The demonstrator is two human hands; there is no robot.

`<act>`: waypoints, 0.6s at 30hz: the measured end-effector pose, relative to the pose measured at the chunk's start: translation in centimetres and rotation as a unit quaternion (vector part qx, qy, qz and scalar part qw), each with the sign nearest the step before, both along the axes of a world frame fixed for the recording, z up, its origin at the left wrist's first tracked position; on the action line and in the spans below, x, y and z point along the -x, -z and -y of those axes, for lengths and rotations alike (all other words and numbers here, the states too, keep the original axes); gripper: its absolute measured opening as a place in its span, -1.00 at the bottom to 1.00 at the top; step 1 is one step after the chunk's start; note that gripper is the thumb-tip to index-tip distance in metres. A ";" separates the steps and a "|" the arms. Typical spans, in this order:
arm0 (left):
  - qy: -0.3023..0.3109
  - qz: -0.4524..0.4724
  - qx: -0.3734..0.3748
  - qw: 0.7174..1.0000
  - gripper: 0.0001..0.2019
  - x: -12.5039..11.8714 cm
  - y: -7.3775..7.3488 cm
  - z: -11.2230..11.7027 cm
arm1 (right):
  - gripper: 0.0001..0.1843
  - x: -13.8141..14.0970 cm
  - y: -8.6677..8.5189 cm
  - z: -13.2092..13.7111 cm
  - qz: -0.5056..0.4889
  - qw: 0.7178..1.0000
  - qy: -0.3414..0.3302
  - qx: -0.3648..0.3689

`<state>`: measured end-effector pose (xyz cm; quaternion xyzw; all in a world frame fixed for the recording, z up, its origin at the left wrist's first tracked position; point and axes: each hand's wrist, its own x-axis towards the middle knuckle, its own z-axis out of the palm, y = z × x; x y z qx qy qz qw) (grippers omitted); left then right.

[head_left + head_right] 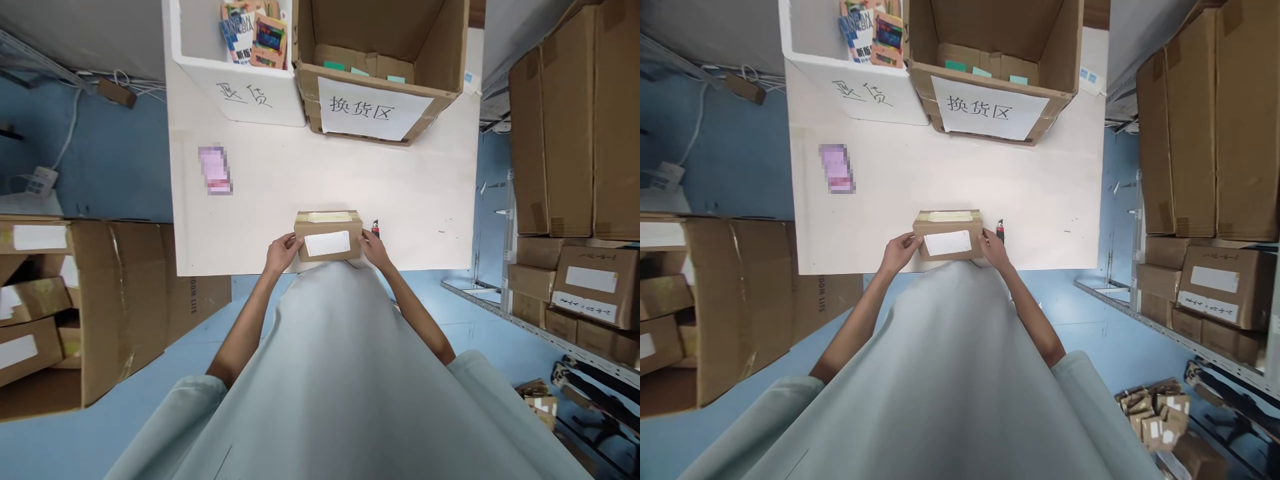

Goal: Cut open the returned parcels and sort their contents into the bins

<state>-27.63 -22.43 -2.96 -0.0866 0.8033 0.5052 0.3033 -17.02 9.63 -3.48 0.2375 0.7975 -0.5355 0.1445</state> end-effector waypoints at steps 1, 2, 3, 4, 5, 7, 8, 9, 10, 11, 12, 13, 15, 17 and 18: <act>0.001 0.002 -0.015 1.000 -0.36 0.2 0.4 0.1 | -0.34 0.1 0.3 0.1 0.000 1.000 -0.001 -0.002; 0.003 0.005 -0.030 1.000 -0.35 0.3 0.8 0.2 | -0.33 0.2 0.7 0.2 -0.003 1.000 0.000 -0.002; 0.006 0.007 -0.041 0.999 -0.33 0.4 1.2 0.3 | -0.33 0.1 1.0 0.1 -0.006 1.000 0.002 -0.001; 0.010 0.010 -0.046 0.999 -0.32 0.3 1.5 0.5 | -0.32 -0.1 1.4 0.1 -0.005 1.000 0.006 0.003; 0.014 0.015 -0.047 0.999 -0.31 0.2 1.9 0.7 | -0.32 -0.3 1.7 -0.1 0.002 1.000 0.014 0.010; 0.021 0.029 -0.046 0.998 -0.31 -0.2 2.5 1.2 | -0.30 -1.1 2.4 -0.3 0.028 0.998 0.039 0.029; 0.022 0.038 -0.043 0.998 -0.30 -0.5 2.8 1.4 | -0.29 -1.5 2.7 -0.3 0.042 0.997 0.052 0.037; 0.022 0.047 -0.038 0.998 -0.30 -0.7 3.1 1.6 | -0.28 -1.9 3.0 -0.3 0.054 0.996 0.062 0.044; 0.021 0.055 -0.030 0.998 -0.30 -0.9 3.3 1.7 | -0.28 -2.3 3.2 -0.2 0.062 0.995 0.069 0.048; 0.020 0.061 -0.021 0.998 -0.30 -1.1 3.5 1.7 | -0.29 -2.6 3.5 -0.1 0.066 0.994 0.073 0.049; 0.019 0.063 -0.012 0.998 -0.31 -1.3 3.6 1.7 | -0.30 -2.9 3.7 0.0 0.067 0.994 0.074 0.050; 0.021 0.064 -0.004 0.998 -0.31 -1.4 3.8 1.6 | -0.32 -3.2 3.8 0.2 0.067 0.993 0.076 0.052; 0.032 0.061 0.005 0.998 -0.34 -1.5 3.8 1.4 | -0.35 -3.5 4.1 0.6 0.067 0.993 0.077 0.053; 0.044 0.051 0.011 0.998 -0.37 -1.4 3.6 1.1 | -0.36 -3.6 4.2 0.9 0.063 0.994 0.075 0.047; 0.048 0.045 0.014 0.998 -0.39 -1.4 3.5 1.0 | -0.36 -3.6 4.2 0.9 0.059 0.995 0.072 0.041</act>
